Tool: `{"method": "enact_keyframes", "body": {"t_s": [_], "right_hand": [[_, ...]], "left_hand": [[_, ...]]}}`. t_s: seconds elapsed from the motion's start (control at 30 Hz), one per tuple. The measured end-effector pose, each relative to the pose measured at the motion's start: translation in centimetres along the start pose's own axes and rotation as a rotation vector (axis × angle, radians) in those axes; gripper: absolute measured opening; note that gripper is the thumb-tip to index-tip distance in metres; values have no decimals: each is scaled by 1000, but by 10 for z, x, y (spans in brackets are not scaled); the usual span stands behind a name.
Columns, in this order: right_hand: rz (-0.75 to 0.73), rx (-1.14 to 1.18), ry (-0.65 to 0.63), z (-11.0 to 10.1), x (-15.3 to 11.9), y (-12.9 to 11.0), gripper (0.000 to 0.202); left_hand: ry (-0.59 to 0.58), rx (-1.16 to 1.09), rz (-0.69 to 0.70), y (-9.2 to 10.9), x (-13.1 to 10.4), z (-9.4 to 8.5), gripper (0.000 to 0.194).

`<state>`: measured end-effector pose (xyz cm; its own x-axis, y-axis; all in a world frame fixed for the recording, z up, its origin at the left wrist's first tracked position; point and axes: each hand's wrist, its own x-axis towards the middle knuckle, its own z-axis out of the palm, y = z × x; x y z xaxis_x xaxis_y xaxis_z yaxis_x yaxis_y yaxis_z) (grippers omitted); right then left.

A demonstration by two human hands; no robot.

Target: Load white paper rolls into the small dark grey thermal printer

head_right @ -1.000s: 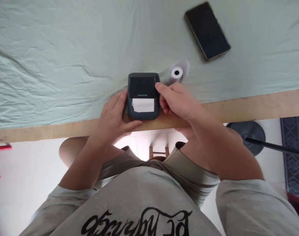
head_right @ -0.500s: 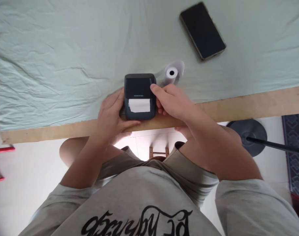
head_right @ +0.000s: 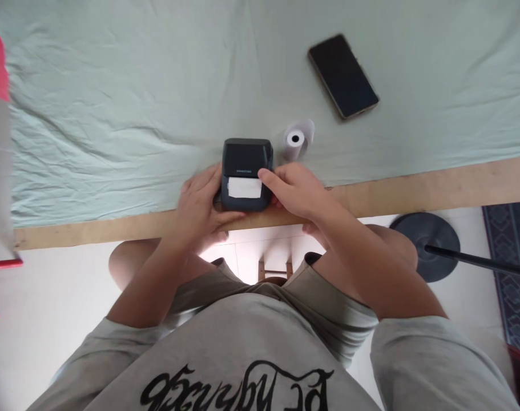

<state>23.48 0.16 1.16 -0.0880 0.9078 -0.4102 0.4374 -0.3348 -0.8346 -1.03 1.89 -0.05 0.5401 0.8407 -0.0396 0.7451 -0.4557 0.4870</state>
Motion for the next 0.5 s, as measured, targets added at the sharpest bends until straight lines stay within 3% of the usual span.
{"method": "enact_keyframes", "body": {"t_s": [0.2, 0.37, 0.5], "right_hand": [[53, -177, -20, -3, -2, -18, 47], [-64, -159, 195, -3, -9, -23, 54], [-184, -94, 319, -1, -11, -29, 48]], "left_hand": [[10, 39, -11, -1, 1, 3, 106], [12, 59, -12, 0, -2, 6, 111], [26, 49, -5, 2, -2, 7, 110]]}}
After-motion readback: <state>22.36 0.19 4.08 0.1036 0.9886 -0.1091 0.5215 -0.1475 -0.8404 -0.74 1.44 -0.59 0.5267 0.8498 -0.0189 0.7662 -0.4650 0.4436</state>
